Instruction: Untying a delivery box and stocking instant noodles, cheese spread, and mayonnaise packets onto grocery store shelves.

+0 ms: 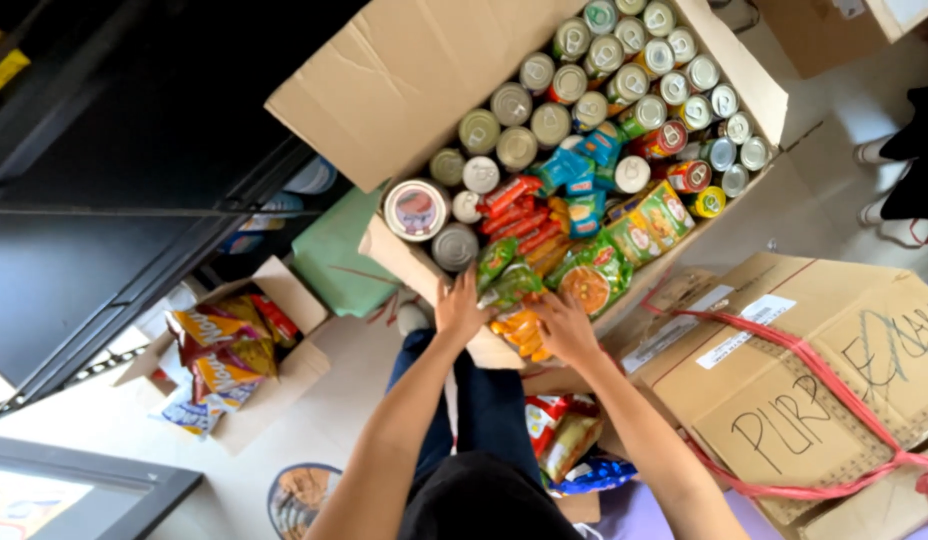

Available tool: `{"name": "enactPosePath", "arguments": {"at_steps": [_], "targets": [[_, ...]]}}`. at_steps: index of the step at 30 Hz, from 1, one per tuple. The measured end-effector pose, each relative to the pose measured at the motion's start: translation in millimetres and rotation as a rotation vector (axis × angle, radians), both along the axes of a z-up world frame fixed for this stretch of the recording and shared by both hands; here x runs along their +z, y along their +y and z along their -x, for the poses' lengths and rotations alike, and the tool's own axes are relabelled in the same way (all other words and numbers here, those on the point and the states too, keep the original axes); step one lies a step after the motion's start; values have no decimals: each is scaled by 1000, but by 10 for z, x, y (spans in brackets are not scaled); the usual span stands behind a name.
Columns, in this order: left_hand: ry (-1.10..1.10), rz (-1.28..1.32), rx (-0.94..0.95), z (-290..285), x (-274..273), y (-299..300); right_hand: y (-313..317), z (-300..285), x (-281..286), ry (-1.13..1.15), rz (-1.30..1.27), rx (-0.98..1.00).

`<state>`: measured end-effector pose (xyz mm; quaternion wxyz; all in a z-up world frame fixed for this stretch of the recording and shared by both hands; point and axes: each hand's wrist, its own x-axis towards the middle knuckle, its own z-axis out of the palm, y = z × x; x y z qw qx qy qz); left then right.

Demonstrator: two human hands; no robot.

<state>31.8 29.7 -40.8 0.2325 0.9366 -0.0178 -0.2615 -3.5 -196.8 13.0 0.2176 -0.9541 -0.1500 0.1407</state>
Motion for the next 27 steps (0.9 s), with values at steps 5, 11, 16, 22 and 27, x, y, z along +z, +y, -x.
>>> {"name": "enactPosePath", "arguments": {"at_steps": [5, 11, 16, 22, 27], "targets": [[-98, 104, 105, 61, -410, 44, -18, 6, -292, -39, -70, -36], [-4, 94, 227, -190, -232, 37, 83, -84, -517, -31, -197, -339], [-29, 151, 338, -250, -199, 148, 46, -95, -655, -84, -194, -330], [-121, 429, 404, -209, 98, 343, -5, -230, -435, -46, -327, -379], [-64, 592, 248, -333, 468, 564, 230, -459, 222, 178, -551, -302]]}}
